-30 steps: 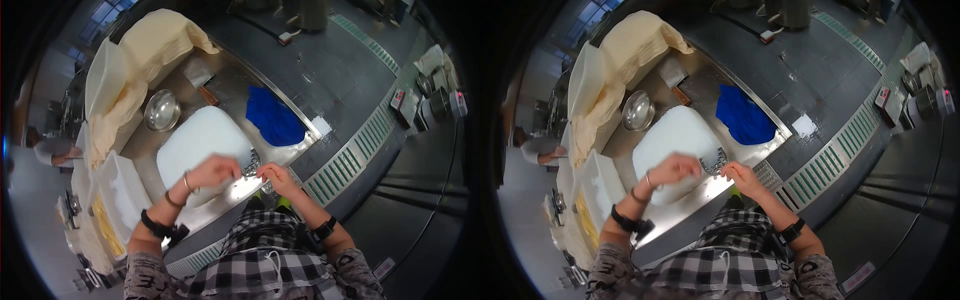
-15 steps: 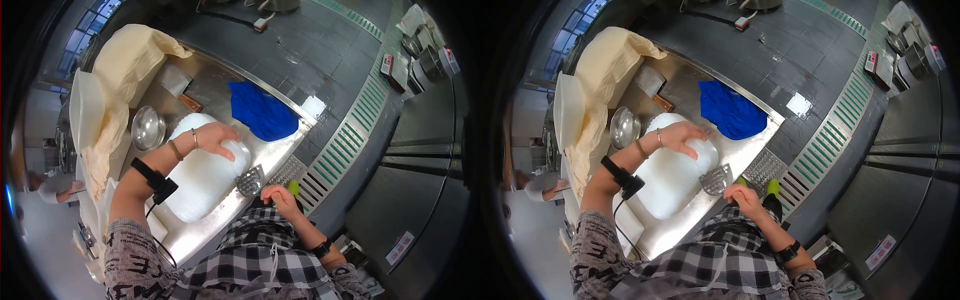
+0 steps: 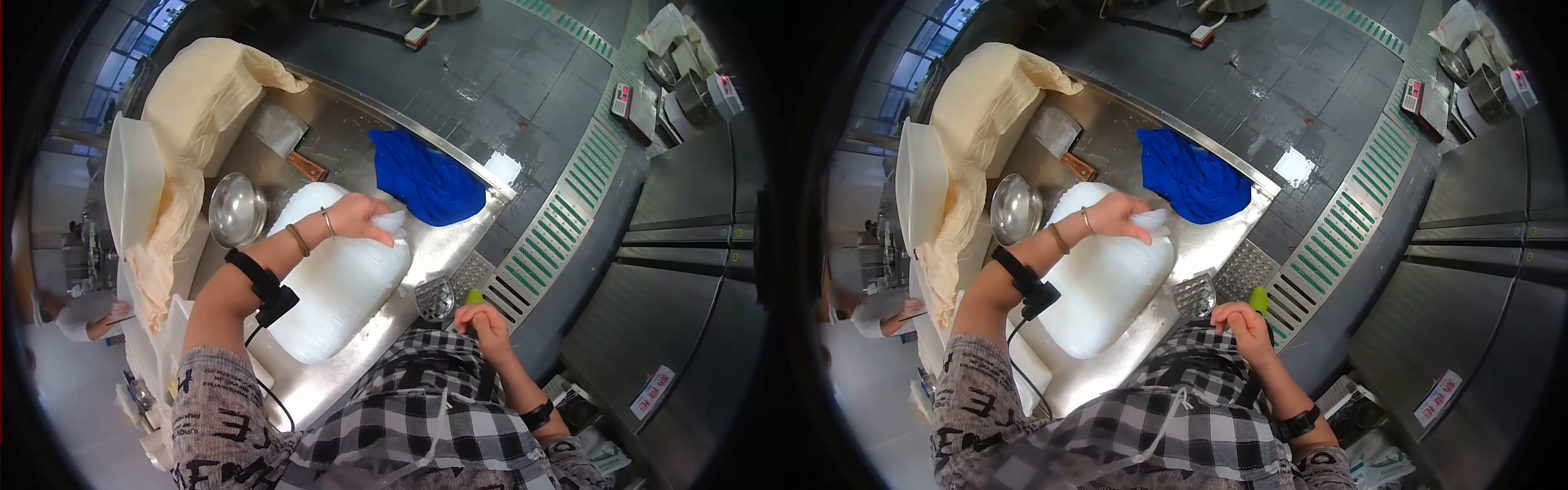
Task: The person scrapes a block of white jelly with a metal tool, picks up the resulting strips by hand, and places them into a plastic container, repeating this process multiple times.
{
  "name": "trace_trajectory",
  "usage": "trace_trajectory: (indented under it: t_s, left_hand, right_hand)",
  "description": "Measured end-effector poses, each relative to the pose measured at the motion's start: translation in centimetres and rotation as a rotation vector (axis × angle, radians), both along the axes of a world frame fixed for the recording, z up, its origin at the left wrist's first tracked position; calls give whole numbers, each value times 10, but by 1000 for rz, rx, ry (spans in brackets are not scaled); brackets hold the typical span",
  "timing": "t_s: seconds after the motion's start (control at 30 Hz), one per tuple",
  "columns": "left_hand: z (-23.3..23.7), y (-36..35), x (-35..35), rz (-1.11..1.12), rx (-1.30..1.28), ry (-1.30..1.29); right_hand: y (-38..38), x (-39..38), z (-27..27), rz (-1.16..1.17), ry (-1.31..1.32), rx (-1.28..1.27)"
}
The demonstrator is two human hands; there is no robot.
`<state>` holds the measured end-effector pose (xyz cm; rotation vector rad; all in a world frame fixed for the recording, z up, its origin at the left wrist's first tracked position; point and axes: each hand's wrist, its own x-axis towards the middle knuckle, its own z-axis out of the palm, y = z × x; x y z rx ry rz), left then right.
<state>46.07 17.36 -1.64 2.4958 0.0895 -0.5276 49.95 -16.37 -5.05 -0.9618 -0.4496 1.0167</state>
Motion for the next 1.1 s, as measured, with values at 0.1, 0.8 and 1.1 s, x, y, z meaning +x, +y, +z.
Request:
trace_trajectory:
  t_s: [0.1, 0.8, 1.1]
  left_hand:
    - [-2, 5, -2, -184, -86, -129]
    - [39, 16, -37, 980, -1234, -554]
    - [142, -7, -206, 1218, -1209, -1159]
  right_hand:
    - [0, 5, 3, -7, -21, -27]
    - [18, 26, 39, 38, -152, -43]
    - [44, 34, 66, 102, -362, -14]
